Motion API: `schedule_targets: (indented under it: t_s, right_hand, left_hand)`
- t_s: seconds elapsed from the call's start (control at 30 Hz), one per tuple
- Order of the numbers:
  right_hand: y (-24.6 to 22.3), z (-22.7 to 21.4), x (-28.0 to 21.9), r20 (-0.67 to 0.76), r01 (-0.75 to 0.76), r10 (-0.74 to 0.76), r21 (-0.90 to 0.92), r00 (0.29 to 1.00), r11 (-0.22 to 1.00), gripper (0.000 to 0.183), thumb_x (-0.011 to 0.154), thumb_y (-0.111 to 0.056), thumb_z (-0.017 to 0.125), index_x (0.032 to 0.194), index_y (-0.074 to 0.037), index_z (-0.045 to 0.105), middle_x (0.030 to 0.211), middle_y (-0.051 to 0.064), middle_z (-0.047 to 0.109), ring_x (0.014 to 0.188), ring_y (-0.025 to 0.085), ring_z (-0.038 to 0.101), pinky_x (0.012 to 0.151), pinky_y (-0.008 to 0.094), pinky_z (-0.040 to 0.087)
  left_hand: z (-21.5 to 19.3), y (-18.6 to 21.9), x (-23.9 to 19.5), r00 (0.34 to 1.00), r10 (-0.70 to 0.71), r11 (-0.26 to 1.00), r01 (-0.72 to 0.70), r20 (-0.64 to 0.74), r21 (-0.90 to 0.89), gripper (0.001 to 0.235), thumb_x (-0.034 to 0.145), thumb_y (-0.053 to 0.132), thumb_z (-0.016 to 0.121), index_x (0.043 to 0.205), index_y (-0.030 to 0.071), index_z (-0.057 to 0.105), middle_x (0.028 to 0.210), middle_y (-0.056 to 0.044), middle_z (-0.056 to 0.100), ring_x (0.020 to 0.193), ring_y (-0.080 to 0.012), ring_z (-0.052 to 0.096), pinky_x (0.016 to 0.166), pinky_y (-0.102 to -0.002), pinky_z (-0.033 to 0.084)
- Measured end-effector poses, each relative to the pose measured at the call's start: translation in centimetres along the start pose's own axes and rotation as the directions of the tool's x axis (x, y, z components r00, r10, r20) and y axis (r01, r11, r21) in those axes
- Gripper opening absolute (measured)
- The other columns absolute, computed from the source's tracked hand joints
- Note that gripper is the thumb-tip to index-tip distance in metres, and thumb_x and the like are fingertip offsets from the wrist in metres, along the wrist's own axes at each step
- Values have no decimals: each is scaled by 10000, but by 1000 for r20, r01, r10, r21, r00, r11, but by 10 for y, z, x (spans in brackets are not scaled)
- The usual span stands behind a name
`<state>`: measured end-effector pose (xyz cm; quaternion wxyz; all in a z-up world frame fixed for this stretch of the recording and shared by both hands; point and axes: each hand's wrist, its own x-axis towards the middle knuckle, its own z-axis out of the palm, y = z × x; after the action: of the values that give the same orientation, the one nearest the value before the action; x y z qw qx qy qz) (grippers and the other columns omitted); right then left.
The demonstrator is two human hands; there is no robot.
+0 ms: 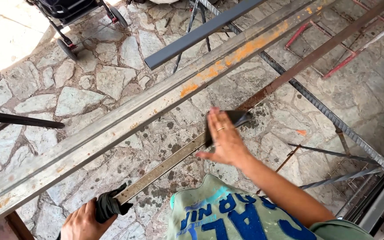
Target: Wet sanding a long metal bar using a sanding block and a bucket of water to smooth the surface.
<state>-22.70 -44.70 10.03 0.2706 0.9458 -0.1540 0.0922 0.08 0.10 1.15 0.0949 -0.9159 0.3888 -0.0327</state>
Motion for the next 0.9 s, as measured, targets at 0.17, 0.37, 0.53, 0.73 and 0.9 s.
schedule_targets:
  t_s: [0.17,0.37,0.53,0.73,0.9]
  right_hand:
    - [-11,-28,-23,154,41,-109,391,982,919,1199,748,-894,12,1473,59,-49,1570,217,-62,1465,301,-35,1214,383,-15]
    - [-16,-16,7,-9,66,-65,158,998,985,1168,805,-891,-71,1473,65,-3,1572,213,-32,1470,293,-24,1233,374,-32]
    - [-22,-31,-18,-25,271,-278,314,960,910,1156,799,-867,-6,1490,59,-21,1581,207,-28,1474,280,-15,1231,360,-19]
    - [-15,-13,3,-3,131,-132,160,991,978,1184,808,-901,-50,1483,71,-7,1580,212,-29,1472,290,-16,1231,359,-25]
    - [-24,-33,-25,59,313,-402,531,914,788,1102,849,-860,47,1494,26,-76,1581,175,-106,1453,269,-81,1181,371,-40]
  left_hand:
    - [3,1,-1,997,-1,999,-2,-80,-38,700,660,817,661,1037,229,631,761,58,670,746,-182,730,694,-358,603]
    - [-1,2,-5,993,28,999,-25,-114,21,787,687,854,592,1161,229,649,803,72,677,776,-132,735,677,-322,606]
    - [-2,-1,-2,999,17,1000,-18,-47,-19,760,681,844,616,1121,225,630,800,59,682,800,-160,736,729,-343,616]
    - [-6,1,-2,996,1,998,4,90,-57,813,705,838,584,1203,197,622,852,44,738,758,-134,761,738,-335,674]
    - [-5,1,-2,998,-23,998,26,54,-49,802,644,880,627,1107,225,613,823,47,727,788,-205,761,778,-367,637]
